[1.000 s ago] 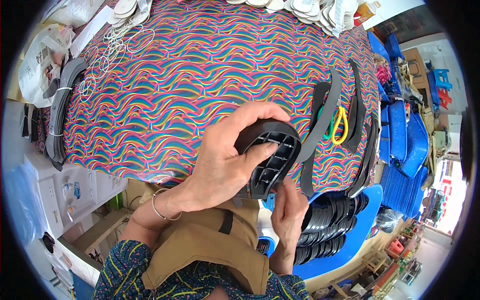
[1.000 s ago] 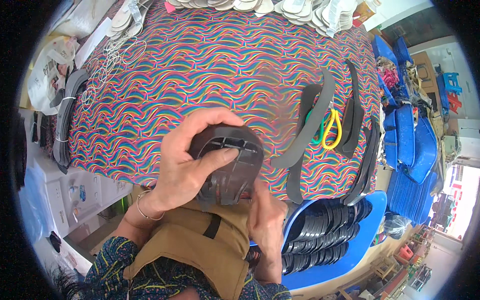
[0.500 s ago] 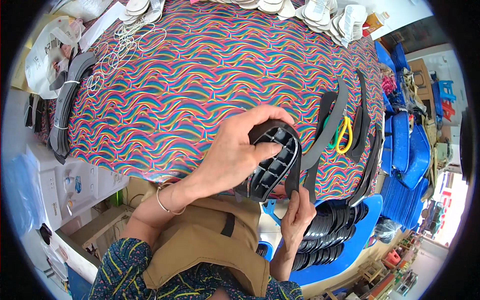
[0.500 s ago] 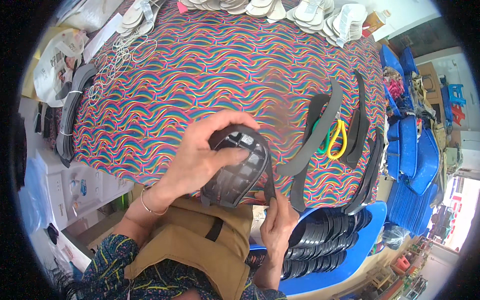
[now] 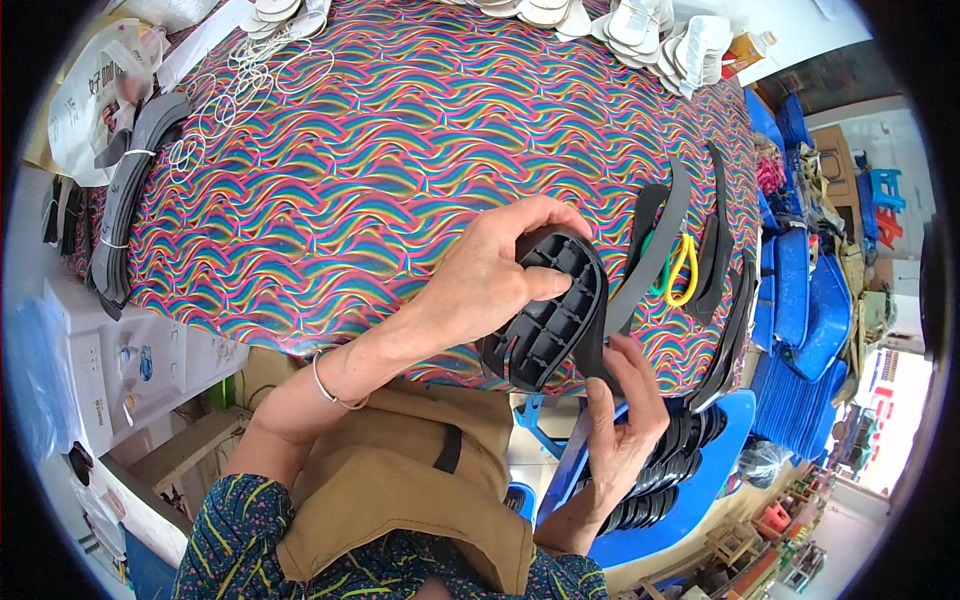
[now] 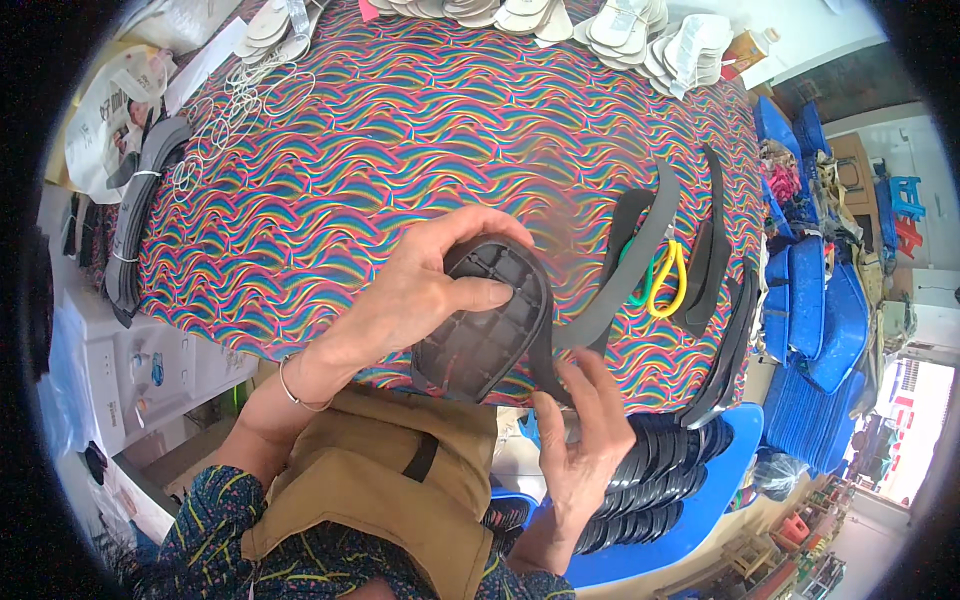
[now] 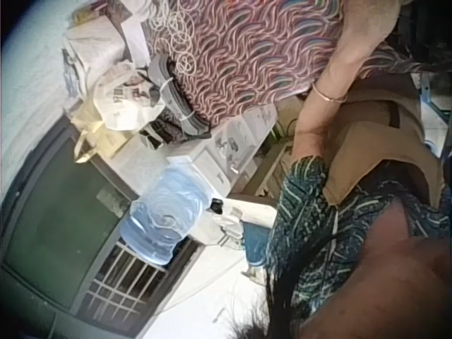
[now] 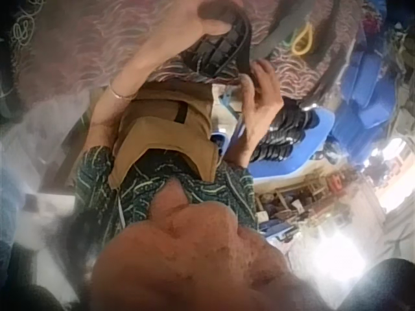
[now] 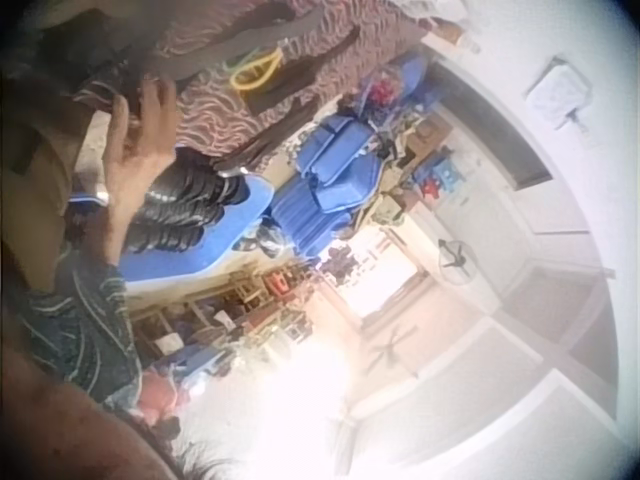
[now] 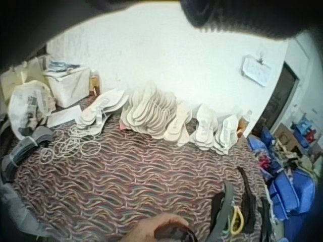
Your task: The person assembles black slipper soles by hand, fitting a flexible black strap into the grooves of the sole. They repeatedly pick up a sole, insert the strap, and place the finished unit into a blue bin. The process is performed one at a time on a table covered with a colorful patterned cloth.
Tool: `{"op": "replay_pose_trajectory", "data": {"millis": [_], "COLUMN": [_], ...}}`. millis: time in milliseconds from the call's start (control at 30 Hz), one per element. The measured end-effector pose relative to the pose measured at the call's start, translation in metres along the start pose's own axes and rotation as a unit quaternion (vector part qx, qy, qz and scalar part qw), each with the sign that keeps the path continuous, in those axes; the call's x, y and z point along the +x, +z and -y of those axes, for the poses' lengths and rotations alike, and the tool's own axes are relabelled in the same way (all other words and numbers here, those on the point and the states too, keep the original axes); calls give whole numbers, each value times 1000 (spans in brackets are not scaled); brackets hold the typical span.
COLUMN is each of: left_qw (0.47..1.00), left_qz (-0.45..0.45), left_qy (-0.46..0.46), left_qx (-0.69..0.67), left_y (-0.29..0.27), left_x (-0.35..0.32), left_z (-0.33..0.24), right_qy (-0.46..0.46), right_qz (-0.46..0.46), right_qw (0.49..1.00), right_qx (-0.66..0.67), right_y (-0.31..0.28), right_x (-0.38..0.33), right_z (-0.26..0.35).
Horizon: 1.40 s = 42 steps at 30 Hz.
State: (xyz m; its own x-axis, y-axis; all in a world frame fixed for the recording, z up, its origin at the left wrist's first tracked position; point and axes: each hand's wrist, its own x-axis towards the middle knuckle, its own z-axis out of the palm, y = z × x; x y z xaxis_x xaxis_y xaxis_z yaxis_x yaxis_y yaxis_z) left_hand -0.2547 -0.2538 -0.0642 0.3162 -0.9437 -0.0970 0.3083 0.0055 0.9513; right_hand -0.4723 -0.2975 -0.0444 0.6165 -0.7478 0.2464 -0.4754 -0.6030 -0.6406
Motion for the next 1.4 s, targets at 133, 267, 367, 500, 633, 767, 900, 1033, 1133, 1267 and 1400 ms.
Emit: {"op": "replay_pose_trajectory", "data": {"millis": [133,267,367,500,633,767,900,1033,1133,1267,1400], "left_qw": [1000,1000,998,998,991,998,1000,999,999,999,998], "left_qz": [-4,-7,-6,17,68,2,2,1,-9,-12,-3], "left_qy": [15,25,46,35,2,13,-15,-36,-49,-40,-30], "left_qx": [12,17,36,43,113,69,22,-4,17,31,54], "left_y": [4,6,7,6,12,7,1,0,3,3,2], "left_x": [-3,-8,-11,-14,-30,-32,-29,-25,-24,-20,-20], "left_z": [-2,-7,-7,-12,-15,-22,-14,-10,-11,-6,0], "right_qy": [43,4,3,5,-100,-169,-124,-66,-36,42,59], "right_qz": [6,40,12,-3,-104,-94,-39,-17,-7,5,-36], "right_qw": [999,995,997,995,953,954,979,993,998,999,998], "right_qx": [-13,-93,-76,-98,-266,-231,-155,-93,-44,4,-8], "right_y": [-1,7,18,25,3,-5,6,17,23,34,42], "right_x": [3,9,12,13,41,50,17,-3,-10,-20,-26], "right_z": [-1,5,1,-20,-44,-40,-31,-22,-15,-5,-13]}}
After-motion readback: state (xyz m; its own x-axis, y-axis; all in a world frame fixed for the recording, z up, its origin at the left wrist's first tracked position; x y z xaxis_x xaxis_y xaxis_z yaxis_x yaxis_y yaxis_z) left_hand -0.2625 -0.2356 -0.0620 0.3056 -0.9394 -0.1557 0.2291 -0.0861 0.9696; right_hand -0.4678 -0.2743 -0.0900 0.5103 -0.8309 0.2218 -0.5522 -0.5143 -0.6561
